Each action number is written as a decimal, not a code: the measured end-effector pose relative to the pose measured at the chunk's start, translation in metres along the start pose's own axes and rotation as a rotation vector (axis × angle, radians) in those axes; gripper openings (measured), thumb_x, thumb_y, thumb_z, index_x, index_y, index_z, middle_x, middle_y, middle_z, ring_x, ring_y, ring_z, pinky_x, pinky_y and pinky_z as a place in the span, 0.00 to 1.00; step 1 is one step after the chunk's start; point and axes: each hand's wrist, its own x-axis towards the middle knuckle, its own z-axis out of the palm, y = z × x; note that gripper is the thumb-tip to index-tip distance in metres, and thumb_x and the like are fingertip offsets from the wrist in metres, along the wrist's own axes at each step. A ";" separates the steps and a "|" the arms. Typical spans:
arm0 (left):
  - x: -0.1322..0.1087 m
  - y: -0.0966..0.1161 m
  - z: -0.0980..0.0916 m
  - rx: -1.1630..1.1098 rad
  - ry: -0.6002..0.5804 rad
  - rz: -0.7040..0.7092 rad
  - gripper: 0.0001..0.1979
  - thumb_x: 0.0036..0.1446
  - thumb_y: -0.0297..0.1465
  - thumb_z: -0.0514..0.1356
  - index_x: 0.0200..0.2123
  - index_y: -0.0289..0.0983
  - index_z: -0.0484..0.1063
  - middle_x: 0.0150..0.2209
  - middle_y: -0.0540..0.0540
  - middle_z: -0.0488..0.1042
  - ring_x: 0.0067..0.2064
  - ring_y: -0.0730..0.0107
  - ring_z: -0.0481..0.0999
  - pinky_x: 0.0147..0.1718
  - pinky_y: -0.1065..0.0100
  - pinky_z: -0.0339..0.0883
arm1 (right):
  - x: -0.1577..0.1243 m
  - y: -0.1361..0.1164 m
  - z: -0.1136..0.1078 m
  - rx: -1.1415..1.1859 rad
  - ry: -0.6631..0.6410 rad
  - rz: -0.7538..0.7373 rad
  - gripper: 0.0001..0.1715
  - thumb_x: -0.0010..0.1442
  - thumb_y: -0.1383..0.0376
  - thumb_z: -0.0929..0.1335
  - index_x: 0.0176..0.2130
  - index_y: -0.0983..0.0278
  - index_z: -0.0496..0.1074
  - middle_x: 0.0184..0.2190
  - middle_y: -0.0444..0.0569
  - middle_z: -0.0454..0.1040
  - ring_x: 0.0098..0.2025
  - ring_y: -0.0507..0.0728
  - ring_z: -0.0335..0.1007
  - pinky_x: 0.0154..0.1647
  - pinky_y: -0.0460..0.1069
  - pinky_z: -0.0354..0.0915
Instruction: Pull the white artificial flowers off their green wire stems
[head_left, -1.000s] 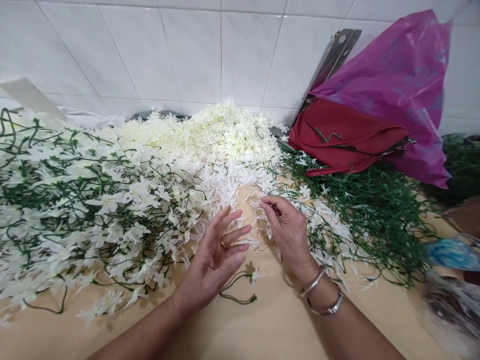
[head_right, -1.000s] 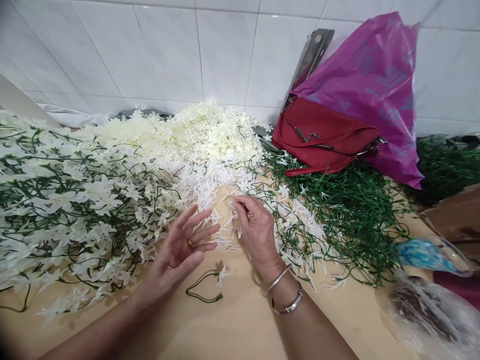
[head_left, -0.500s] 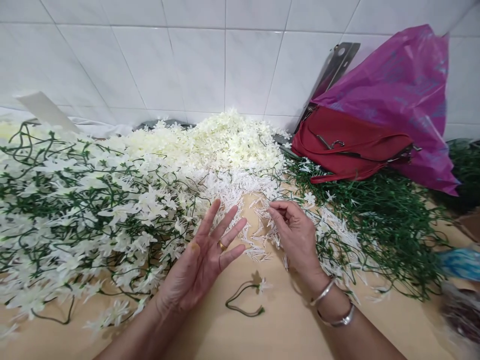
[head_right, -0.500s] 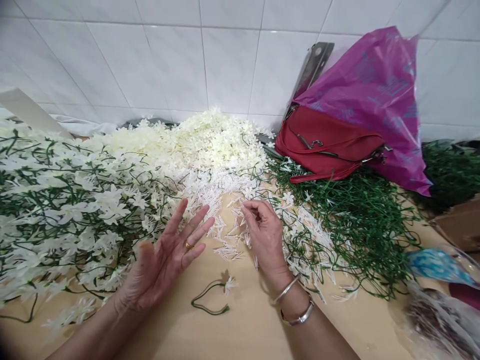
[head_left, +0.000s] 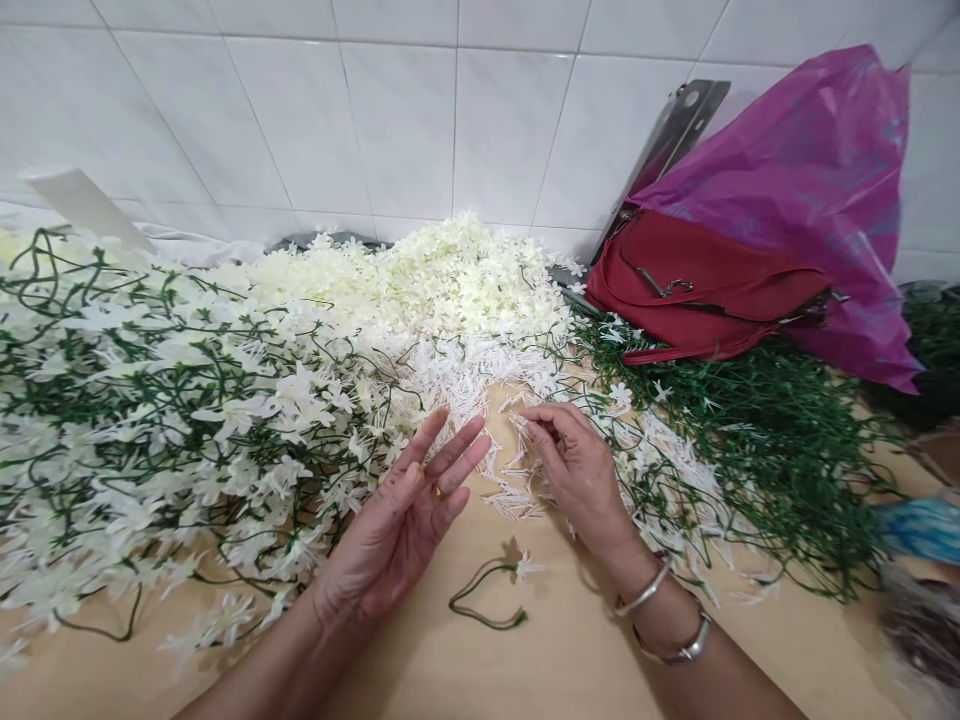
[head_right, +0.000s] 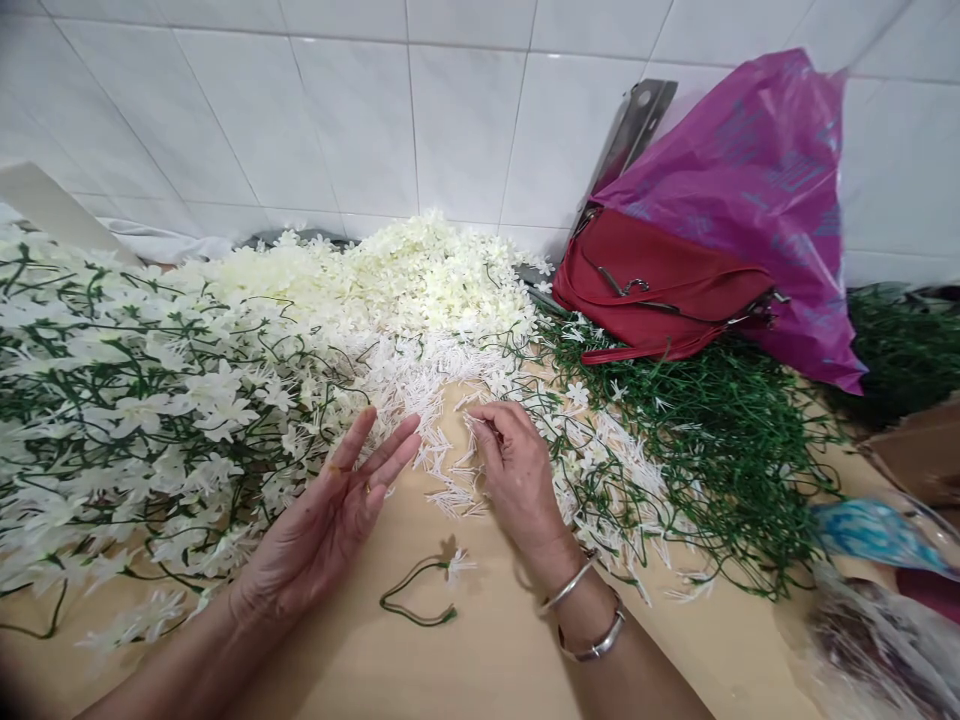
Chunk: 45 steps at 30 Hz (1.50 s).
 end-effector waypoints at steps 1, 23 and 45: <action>0.000 0.000 0.000 -0.009 0.001 -0.002 0.21 0.65 0.38 0.68 0.60 0.57 0.75 0.68 0.53 0.71 0.70 0.66 0.68 0.50 0.81 0.76 | 0.000 0.000 0.000 -0.001 -0.004 -0.007 0.11 0.70 0.67 0.66 0.44 0.61 0.79 0.42 0.50 0.78 0.44 0.58 0.76 0.48 0.53 0.72; -0.004 0.001 -0.004 -0.043 -0.022 -0.030 0.20 0.64 0.39 0.69 0.58 0.56 0.77 0.66 0.51 0.74 0.67 0.68 0.73 0.52 0.82 0.75 | -0.009 0.005 0.008 -0.220 -0.165 -0.233 0.13 0.68 0.70 0.68 0.52 0.62 0.75 0.54 0.58 0.73 0.55 0.64 0.73 0.56 0.61 0.73; -0.004 0.001 -0.001 -0.098 -0.028 -0.021 0.18 0.63 0.34 0.71 0.56 0.52 0.80 0.63 0.49 0.77 0.62 0.69 0.78 0.51 0.81 0.75 | -0.004 -0.007 -0.002 -0.183 -0.066 -0.180 0.09 0.72 0.69 0.64 0.40 0.60 0.73 0.40 0.50 0.75 0.43 0.58 0.75 0.45 0.54 0.72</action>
